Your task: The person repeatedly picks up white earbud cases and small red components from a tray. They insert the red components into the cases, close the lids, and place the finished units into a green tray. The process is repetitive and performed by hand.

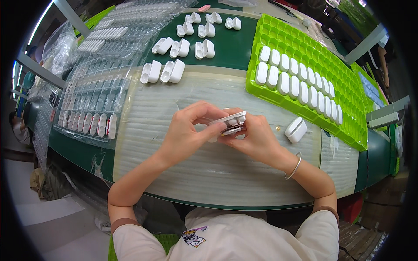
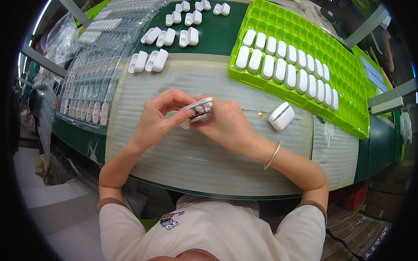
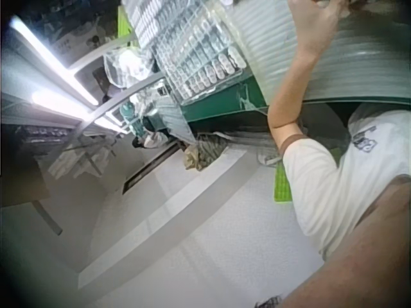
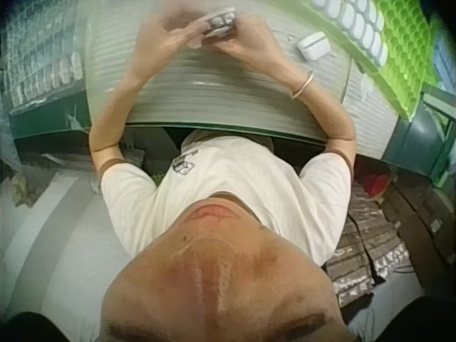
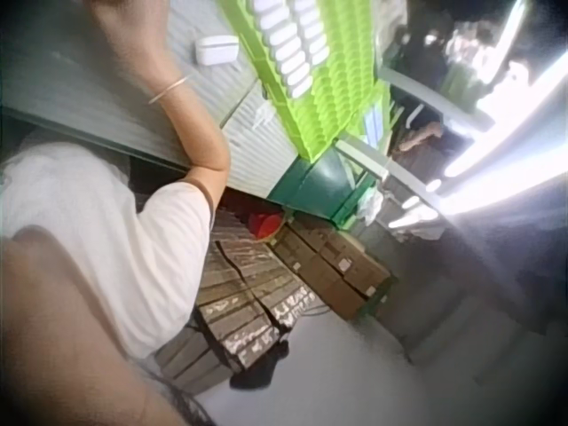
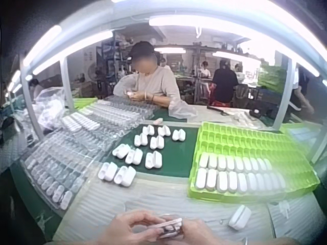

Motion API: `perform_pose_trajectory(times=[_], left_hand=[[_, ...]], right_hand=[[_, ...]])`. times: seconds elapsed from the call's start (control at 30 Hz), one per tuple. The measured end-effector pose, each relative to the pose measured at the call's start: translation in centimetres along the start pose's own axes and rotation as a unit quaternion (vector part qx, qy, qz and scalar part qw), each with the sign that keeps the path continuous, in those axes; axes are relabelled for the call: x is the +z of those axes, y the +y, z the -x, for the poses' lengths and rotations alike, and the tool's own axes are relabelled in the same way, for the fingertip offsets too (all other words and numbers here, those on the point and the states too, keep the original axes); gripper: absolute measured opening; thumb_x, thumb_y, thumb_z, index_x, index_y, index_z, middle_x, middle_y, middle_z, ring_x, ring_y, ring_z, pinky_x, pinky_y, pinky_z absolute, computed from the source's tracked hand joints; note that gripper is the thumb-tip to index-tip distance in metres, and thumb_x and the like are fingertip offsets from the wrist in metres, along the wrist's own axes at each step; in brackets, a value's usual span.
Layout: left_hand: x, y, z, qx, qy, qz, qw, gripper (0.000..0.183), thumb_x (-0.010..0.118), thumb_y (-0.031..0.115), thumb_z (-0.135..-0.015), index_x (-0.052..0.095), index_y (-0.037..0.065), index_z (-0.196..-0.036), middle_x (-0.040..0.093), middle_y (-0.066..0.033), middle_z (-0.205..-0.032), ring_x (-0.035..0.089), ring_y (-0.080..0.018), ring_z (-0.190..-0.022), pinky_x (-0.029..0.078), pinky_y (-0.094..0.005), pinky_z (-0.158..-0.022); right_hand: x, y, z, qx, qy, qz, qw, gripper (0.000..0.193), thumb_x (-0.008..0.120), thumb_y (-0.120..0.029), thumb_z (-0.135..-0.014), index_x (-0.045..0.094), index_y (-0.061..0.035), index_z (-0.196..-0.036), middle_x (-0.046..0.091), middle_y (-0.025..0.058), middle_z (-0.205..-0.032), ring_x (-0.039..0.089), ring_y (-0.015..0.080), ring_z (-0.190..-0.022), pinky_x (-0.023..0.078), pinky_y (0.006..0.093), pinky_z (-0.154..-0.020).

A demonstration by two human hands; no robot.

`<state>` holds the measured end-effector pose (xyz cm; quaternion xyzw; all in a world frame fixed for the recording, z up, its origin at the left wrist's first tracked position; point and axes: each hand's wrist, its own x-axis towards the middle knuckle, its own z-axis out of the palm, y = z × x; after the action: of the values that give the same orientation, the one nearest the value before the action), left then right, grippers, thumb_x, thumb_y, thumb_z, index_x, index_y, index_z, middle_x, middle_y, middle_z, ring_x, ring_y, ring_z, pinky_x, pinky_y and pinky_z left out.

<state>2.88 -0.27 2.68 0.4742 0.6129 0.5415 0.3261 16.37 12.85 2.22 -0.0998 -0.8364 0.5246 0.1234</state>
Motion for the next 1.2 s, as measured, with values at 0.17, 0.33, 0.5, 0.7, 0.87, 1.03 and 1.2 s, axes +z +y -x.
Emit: perform_pose_trajectory(times=[0.17, 0.33, 0.5, 0.7, 0.87, 1.03, 1.2], left_hand=[[0.4, -0.4, -0.3, 0.121, 0.136, -0.002, 0.983, 0.016, 0.063, -0.001, -0.077, 0.062, 0.001, -0.093, 0.063, -0.0095, -0.096, 0.062, -0.0165, -0.083, 0.050, -0.0273, -0.072], [0.3, -0.2, -0.3, 0.293, 0.214, -0.220, 0.905, 0.016, 0.068, -0.002, -0.070, 0.062, 0.003, -0.084, 0.064, -0.0106, -0.093, 0.063, -0.0211, -0.080, 0.051, -0.0280, -0.067], [0.4, -0.3, -0.2, 0.366, 0.153, -0.225, 0.890, 0.015, 0.070, -0.001, -0.068, 0.061, 0.004, -0.078, 0.065, -0.0104, -0.093, 0.064, -0.0225, -0.079, 0.051, -0.0283, -0.061], [0.5, 0.3, 0.2, 0.413, 0.088, -0.153, 0.894, 0.014, 0.069, -0.001, -0.067, 0.061, 0.005, -0.076, 0.065, -0.0115, -0.090, 0.064, -0.0236, -0.078, 0.053, -0.0311, -0.065], [1.0, 0.9, 0.5, 0.457, 0.023, -0.142, 0.878, 0.014, 0.070, 0.000, -0.066, 0.061, 0.005, -0.076, 0.066, -0.0114, -0.088, 0.064, -0.0245, -0.079, 0.054, -0.0329, -0.068], [1.0, 0.7, 0.4, 0.465, -0.009, -0.093, 0.881, 0.016, 0.071, -0.001, -0.063, 0.061, 0.004, -0.075, 0.066, -0.0122, -0.089, 0.064, -0.0259, -0.078, 0.054, -0.0322, -0.066], [0.8, 0.7, 0.9, 0.457, -0.016, -0.101, 0.883, 0.015, 0.069, -0.003, -0.064, 0.061, 0.004, -0.075, 0.066, -0.0135, -0.089, 0.064, -0.0259, -0.077, 0.054, -0.0317, -0.065]], right_hand=[[0.2, -0.3, 0.1, -0.020, 0.054, -0.066, 0.996, 0.046, 0.069, -0.002, -0.071, 0.051, -0.0044, -0.113, 0.066, 0.0138, -0.089, 0.066, 0.0245, -0.083, 0.053, 0.0308, -0.073], [0.5, -0.4, 0.4, -0.062, 0.108, -0.055, 0.991, 0.056, 0.071, -0.001, -0.070, 0.046, -0.0083, -0.119, 0.065, 0.0137, -0.093, 0.065, 0.0237, -0.087, 0.053, 0.0303, -0.075], [0.1, -0.3, 0.3, -0.138, 0.120, -0.046, 0.982, 0.060, 0.073, -0.001, -0.068, 0.044, -0.0087, -0.120, 0.065, 0.0129, -0.096, 0.065, 0.0222, -0.089, 0.053, 0.0311, -0.075], [-2.8, -2.1, -0.2, -0.071, -0.129, -0.247, 0.958, 0.090, 0.082, -0.015, -0.061, 0.028, -0.0066, -0.132, 0.038, 0.0137, -0.132, 0.044, 0.0181, -0.116, 0.041, 0.0309, -0.094], [-3.7, -2.2, 0.0, -0.134, -0.195, -0.113, 0.965, 0.111, 0.087, -0.037, -0.048, 0.026, -0.0021, -0.134, 0.034, 0.0121, -0.136, 0.049, 0.0194, -0.111, 0.044, 0.0320, -0.090], [-3.4, -2.2, 0.2, -0.193, -0.174, -0.078, 0.962, 0.109, 0.088, -0.037, -0.046, 0.030, -0.0044, -0.132, 0.034, 0.0100, -0.137, 0.055, 0.0213, -0.104, 0.046, 0.0336, -0.085], [-3.1, -2.0, 0.2, -0.200, -0.164, -0.061, 0.964, 0.106, 0.085, -0.038, -0.047, 0.031, -0.0099, -0.133, 0.040, 0.0081, -0.126, 0.056, 0.0232, -0.096, 0.048, 0.0328, -0.076]])
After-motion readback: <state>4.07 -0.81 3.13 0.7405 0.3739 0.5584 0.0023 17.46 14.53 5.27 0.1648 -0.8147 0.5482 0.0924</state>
